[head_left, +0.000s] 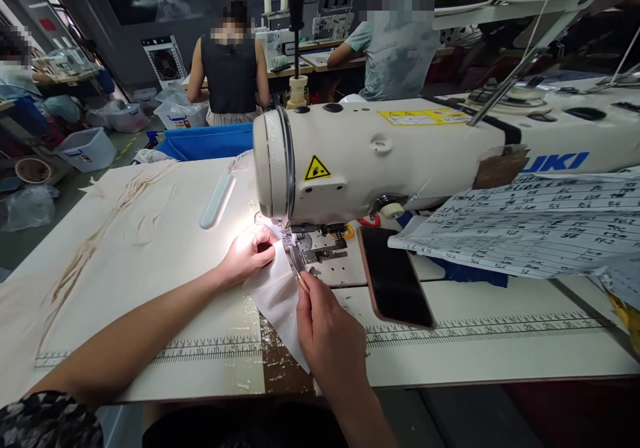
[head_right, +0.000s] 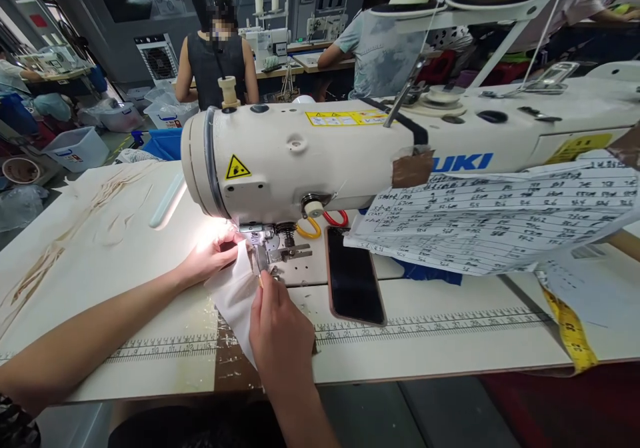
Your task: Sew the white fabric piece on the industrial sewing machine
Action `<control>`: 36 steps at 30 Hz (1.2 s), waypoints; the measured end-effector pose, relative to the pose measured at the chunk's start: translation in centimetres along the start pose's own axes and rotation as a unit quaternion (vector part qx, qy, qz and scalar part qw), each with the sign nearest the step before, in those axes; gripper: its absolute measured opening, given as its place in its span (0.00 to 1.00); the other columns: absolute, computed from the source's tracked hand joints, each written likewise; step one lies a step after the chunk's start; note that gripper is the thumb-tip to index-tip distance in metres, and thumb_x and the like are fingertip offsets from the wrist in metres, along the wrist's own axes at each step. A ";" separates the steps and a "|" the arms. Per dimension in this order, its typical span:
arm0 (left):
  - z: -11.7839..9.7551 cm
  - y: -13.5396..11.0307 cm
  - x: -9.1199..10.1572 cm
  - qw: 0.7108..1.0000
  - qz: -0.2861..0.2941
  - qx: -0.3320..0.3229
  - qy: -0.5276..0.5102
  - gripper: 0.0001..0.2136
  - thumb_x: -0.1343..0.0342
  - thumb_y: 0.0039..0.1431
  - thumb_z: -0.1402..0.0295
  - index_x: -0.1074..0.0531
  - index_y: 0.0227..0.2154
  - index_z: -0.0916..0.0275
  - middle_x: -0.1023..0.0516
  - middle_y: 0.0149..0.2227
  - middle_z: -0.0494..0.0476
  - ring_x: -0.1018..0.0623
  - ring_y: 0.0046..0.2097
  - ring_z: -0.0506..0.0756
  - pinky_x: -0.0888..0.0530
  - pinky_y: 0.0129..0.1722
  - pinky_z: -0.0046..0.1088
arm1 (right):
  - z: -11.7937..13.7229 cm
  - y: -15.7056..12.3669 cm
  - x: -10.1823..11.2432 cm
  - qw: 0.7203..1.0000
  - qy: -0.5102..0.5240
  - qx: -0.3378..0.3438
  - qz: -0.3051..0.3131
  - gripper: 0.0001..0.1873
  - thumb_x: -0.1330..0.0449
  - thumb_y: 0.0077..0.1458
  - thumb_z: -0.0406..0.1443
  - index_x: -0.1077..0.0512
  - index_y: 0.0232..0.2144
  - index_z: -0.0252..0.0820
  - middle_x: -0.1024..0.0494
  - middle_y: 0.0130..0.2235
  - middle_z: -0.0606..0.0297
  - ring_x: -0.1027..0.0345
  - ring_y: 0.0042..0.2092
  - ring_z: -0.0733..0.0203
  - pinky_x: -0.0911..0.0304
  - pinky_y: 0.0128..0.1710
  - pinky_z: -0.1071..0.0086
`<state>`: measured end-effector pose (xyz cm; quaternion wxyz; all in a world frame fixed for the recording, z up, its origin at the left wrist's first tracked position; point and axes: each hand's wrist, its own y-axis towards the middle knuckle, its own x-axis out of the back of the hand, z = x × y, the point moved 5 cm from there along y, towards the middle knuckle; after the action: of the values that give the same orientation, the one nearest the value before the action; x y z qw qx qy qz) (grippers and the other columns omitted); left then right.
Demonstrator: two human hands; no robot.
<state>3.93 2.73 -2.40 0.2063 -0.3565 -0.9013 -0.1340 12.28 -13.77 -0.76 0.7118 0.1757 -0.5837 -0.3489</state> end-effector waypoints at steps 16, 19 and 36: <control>0.0 0.1 0.0 1.000 0.001 -0.001 0.015 0.08 0.47 0.58 0.63 0.28 0.29 0.61 0.24 0.33 0.55 0.26 0.36 0.54 0.27 0.37 0.27 | 0.1 0.1 0.5 1.000 0.015 -0.005 -0.011 0.21 0.59 0.72 0.33 0.26 0.43 0.36 0.17 0.34 0.64 0.25 0.25 0.66 0.40 0.21 0.72; -0.2 0.1 0.1 1.000 0.005 -0.012 0.025 0.08 0.48 0.58 0.64 0.28 0.29 0.61 0.24 0.34 0.55 0.26 0.37 0.54 0.27 0.39 0.28 | 0.2 0.2 0.4 1.000 0.009 0.001 -0.014 0.22 0.60 0.72 0.32 0.26 0.43 0.35 0.17 0.34 0.63 0.25 0.25 0.65 0.40 0.21 0.72; -0.1 0.2 -0.2 0.998 0.012 -0.028 0.047 0.07 0.49 0.61 0.65 0.31 0.31 0.61 0.26 0.32 0.54 0.27 0.37 0.54 0.29 0.37 0.27 | 0.2 0.1 0.3 1.000 0.005 -0.003 -0.006 0.22 0.60 0.73 0.32 0.26 0.44 0.34 0.17 0.34 0.63 0.25 0.26 0.66 0.39 0.21 0.73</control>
<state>4.19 2.75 -2.42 0.2398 -0.3663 -0.8821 -0.1737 12.18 -13.90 -0.40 0.7130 0.1791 -0.5781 -0.3540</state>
